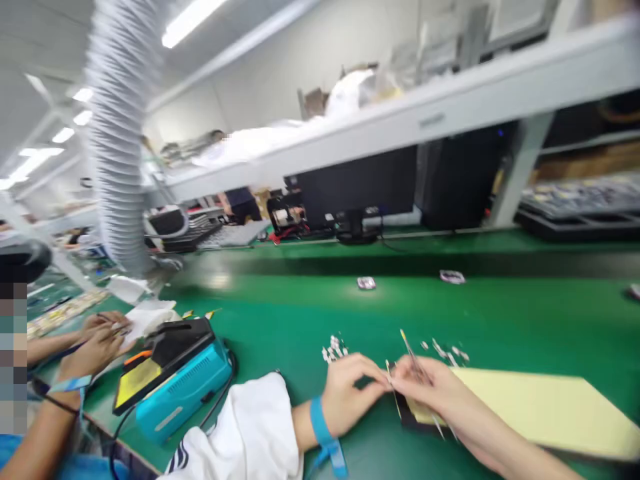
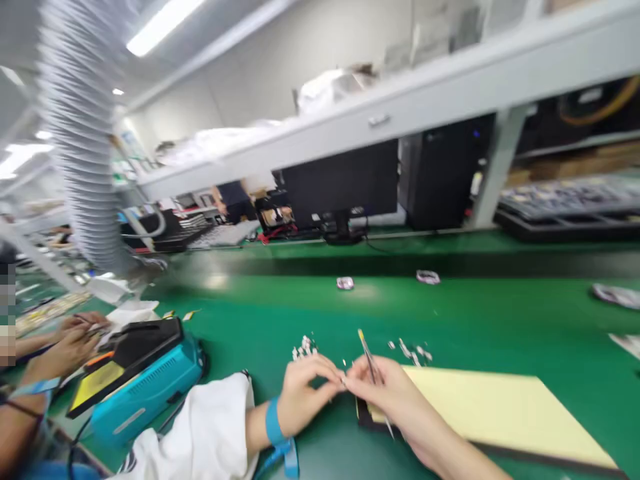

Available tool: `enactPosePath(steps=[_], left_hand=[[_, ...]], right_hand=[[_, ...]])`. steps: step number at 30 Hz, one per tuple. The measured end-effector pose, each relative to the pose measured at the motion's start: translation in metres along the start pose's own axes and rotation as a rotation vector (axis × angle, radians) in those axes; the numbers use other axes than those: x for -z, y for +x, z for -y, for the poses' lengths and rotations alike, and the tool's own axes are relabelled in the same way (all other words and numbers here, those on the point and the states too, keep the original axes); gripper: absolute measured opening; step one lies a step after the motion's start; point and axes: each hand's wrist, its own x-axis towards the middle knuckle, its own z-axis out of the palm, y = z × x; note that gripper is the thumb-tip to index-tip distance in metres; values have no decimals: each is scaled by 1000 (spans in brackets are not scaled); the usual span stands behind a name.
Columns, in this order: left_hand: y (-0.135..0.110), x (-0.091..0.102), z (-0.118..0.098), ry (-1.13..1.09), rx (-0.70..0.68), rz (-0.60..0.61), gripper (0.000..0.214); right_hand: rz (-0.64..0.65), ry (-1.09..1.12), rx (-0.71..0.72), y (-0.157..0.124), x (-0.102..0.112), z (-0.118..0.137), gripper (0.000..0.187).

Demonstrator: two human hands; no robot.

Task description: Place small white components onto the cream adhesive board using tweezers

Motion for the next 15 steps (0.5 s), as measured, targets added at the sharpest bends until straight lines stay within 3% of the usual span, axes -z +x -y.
enactPosePath(steps=[5, 8, 12, 15], left_hand=[[-1, -10, 15, 33, -36, -119, 13], [-3, 4, 22, 174, -69, 8, 19], [-10, 42, 31, 523, -22, 260, 22], [-20, 59, 49, 749, -146, 372, 25]], right_hand=[[22, -48, 56, 19, 9, -5, 31], [-6, -264, 99, 31, 28, 1, 23], [-82, -515, 171, 52, 68, 2, 19], [-70, -724, 182, 63, 92, -5, 21]])
